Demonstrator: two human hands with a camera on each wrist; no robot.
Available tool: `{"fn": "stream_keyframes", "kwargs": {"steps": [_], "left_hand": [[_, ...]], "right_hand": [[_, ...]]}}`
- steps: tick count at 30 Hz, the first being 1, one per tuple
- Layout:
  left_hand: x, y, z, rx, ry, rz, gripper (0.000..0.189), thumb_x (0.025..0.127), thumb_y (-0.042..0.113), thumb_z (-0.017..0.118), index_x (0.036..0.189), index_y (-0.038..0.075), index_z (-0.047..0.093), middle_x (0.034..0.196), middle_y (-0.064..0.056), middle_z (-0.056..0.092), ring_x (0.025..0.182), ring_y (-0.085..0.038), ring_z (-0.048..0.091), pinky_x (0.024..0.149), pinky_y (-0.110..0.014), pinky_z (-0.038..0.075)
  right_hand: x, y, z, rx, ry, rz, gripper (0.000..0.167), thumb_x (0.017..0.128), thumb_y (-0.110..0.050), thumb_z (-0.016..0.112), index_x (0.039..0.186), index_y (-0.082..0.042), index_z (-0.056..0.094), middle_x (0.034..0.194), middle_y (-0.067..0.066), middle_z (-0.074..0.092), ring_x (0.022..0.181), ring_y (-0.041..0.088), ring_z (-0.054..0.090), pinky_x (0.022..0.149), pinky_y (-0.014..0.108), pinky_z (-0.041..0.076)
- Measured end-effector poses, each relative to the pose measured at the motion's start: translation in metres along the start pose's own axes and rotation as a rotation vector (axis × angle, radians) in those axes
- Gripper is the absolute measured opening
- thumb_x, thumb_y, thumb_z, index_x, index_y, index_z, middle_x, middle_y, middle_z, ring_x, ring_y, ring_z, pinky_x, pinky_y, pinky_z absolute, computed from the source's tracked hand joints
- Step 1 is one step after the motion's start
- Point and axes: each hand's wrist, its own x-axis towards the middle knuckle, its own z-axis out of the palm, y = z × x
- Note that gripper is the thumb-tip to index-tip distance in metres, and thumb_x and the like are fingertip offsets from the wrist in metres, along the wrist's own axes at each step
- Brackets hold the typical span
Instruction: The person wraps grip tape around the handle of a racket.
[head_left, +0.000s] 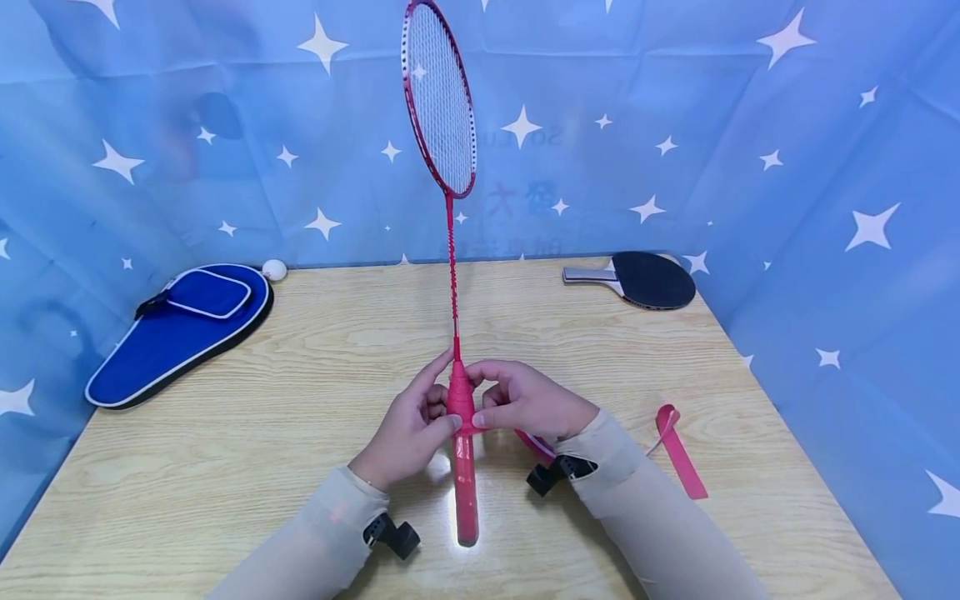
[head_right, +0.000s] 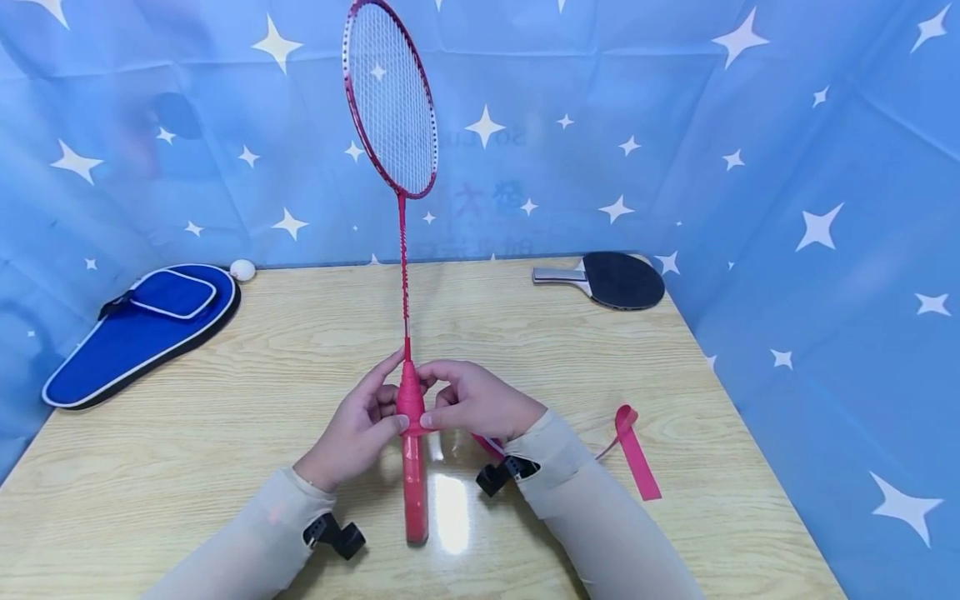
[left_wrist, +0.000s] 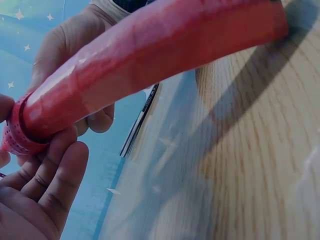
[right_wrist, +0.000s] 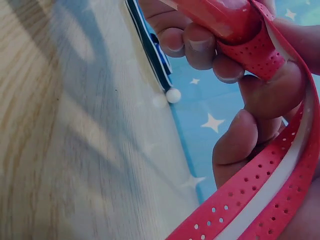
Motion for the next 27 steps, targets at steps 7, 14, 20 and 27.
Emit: {"fn": "stream_keyframes", "kwargs": {"steps": [7,14,20,27], "left_hand": [[0.0016,0.0015,0.0001,0.027,0.0,-0.026,0.088,0.091,-0.003,0.066,0.167,0.023,0.031,0.106,-0.014,0.064,0.083,-0.022,0.066,0.075,-0.025,0.059],[0.003,0.0008,-0.0003,0.07,0.021,-0.038,0.088,0.09,0.002,0.074,0.166,0.023,0.034,0.104,-0.011,0.063,0.085,-0.025,0.063,0.073,-0.025,0.059],[0.0017,-0.0018,0.0011,-0.007,0.037,-0.014,0.085,0.089,-0.007,0.066,0.166,0.015,0.035,0.1,-0.014,0.063,0.082,-0.019,0.062,0.073,-0.022,0.057],[0.0028,0.0002,0.0027,-0.083,0.028,-0.02,0.082,0.09,-0.01,0.057,0.166,0.01,0.032,0.105,-0.019,0.063,0.085,-0.017,0.065,0.077,-0.023,0.059]], "right_hand": [[0.0005,0.0008,0.0014,0.006,0.001,-0.015,0.05,0.093,0.001,0.075,0.14,-0.005,0.059,0.123,0.015,0.06,0.062,0.019,0.055,0.057,0.021,0.044],[-0.0002,0.0016,0.0024,0.028,-0.03,-0.042,0.047,0.094,0.0,0.074,0.138,-0.004,0.057,0.121,0.015,0.062,0.062,0.028,0.056,0.057,0.021,0.044],[0.0011,0.0045,0.0025,0.032,-0.039,-0.043,0.051,0.093,0.002,0.074,0.14,-0.005,0.055,0.123,0.015,0.058,0.066,0.031,0.059,0.061,0.022,0.048],[0.0029,0.006,0.0017,0.017,-0.046,-0.047,0.05,0.094,0.003,0.073,0.14,-0.007,0.055,0.119,0.017,0.06,0.072,0.038,0.062,0.064,0.022,0.051]]}}
